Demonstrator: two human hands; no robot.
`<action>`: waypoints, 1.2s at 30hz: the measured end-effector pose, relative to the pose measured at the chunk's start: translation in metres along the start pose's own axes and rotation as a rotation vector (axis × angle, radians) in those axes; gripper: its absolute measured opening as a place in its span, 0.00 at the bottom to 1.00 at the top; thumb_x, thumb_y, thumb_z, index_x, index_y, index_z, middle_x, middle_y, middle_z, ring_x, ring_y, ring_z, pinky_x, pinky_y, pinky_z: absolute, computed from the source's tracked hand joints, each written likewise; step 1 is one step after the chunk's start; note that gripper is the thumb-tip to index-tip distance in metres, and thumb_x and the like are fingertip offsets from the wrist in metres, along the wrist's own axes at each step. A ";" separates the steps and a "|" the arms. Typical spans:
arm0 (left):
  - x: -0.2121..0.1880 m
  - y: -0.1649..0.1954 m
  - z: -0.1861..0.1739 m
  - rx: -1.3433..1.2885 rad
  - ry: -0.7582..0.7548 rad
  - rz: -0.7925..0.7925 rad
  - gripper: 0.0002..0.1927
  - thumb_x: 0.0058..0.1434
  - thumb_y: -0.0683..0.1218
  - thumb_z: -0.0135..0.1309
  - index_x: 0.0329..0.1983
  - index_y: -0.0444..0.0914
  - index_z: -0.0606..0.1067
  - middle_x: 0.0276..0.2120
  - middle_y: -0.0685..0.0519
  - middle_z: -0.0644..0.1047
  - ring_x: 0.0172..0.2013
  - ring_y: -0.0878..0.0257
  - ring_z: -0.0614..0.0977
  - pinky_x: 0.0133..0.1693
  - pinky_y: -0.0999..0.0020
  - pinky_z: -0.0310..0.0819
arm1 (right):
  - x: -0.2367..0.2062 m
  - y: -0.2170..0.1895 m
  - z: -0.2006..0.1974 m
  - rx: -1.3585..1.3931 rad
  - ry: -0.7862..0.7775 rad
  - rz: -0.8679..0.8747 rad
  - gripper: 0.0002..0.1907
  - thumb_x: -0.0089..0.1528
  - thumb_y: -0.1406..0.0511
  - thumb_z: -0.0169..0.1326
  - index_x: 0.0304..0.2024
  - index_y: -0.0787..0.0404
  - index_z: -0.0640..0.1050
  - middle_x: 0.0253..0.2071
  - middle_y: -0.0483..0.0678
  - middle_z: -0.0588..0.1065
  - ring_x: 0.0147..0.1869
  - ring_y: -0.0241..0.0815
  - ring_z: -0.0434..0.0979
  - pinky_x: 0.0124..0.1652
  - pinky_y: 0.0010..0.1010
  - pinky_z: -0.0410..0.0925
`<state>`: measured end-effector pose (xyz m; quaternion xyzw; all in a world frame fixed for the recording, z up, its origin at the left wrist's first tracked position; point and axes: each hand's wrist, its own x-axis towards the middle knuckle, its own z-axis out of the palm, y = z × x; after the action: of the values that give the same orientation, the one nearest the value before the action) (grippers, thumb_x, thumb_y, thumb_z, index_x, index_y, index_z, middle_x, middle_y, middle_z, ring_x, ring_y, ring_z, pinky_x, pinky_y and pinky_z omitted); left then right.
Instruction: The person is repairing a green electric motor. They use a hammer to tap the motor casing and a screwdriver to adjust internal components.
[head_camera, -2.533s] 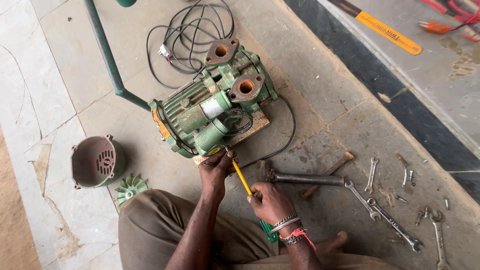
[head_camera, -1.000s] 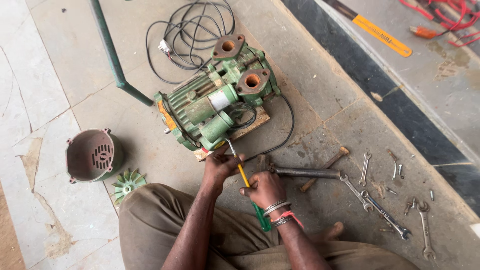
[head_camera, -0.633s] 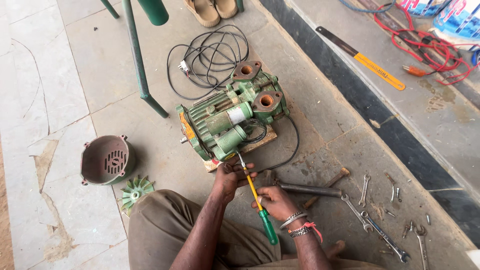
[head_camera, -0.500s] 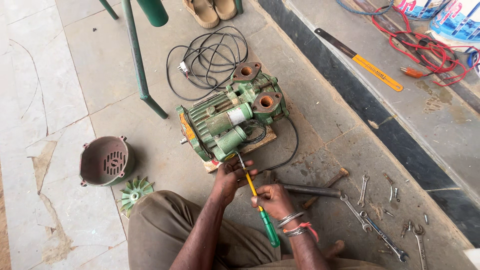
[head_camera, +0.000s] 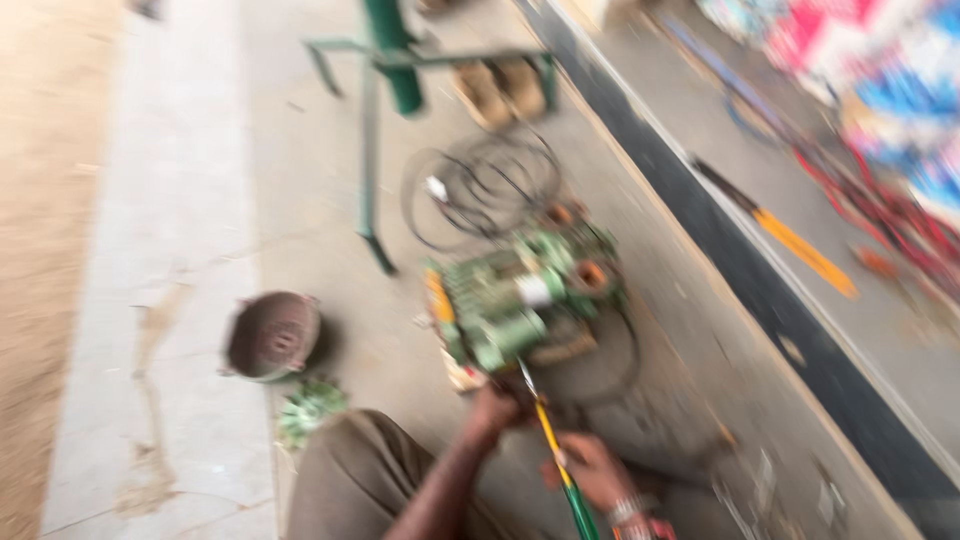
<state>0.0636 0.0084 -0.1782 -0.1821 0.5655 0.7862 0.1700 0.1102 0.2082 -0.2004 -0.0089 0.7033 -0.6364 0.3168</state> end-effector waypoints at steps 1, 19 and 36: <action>-0.002 0.002 0.002 0.033 0.041 0.009 0.18 0.57 0.37 0.60 0.49 0.24 0.76 0.36 0.43 0.84 0.31 0.58 0.88 0.32 0.62 0.87 | 0.005 -0.001 0.002 0.066 0.028 0.020 0.15 0.61 0.65 0.57 0.49 0.64 0.78 0.32 0.52 0.85 0.34 0.40 0.87 0.36 0.32 0.81; -0.008 0.018 0.002 -0.236 -0.149 -0.092 0.33 0.64 0.33 0.44 0.72 0.40 0.53 0.50 0.39 0.80 0.44 0.50 0.86 0.47 0.56 0.84 | 0.018 -0.011 0.014 0.296 0.016 0.077 0.19 0.65 0.65 0.53 0.54 0.71 0.76 0.38 0.58 0.84 0.38 0.48 0.86 0.41 0.40 0.80; -0.014 0.019 0.008 0.114 0.019 -0.061 0.34 0.57 0.34 0.61 0.66 0.28 0.62 0.42 0.40 0.80 0.37 0.53 0.86 0.39 0.56 0.88 | 0.002 -0.006 0.037 -0.132 0.380 -0.046 0.14 0.53 0.67 0.68 0.40 0.64 0.79 0.28 0.48 0.80 0.28 0.35 0.80 0.30 0.28 0.74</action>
<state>0.0662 0.0090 -0.1531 -0.1970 0.6052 0.7453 0.1986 0.1231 0.1738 -0.1955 0.0747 0.7904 -0.5859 0.1625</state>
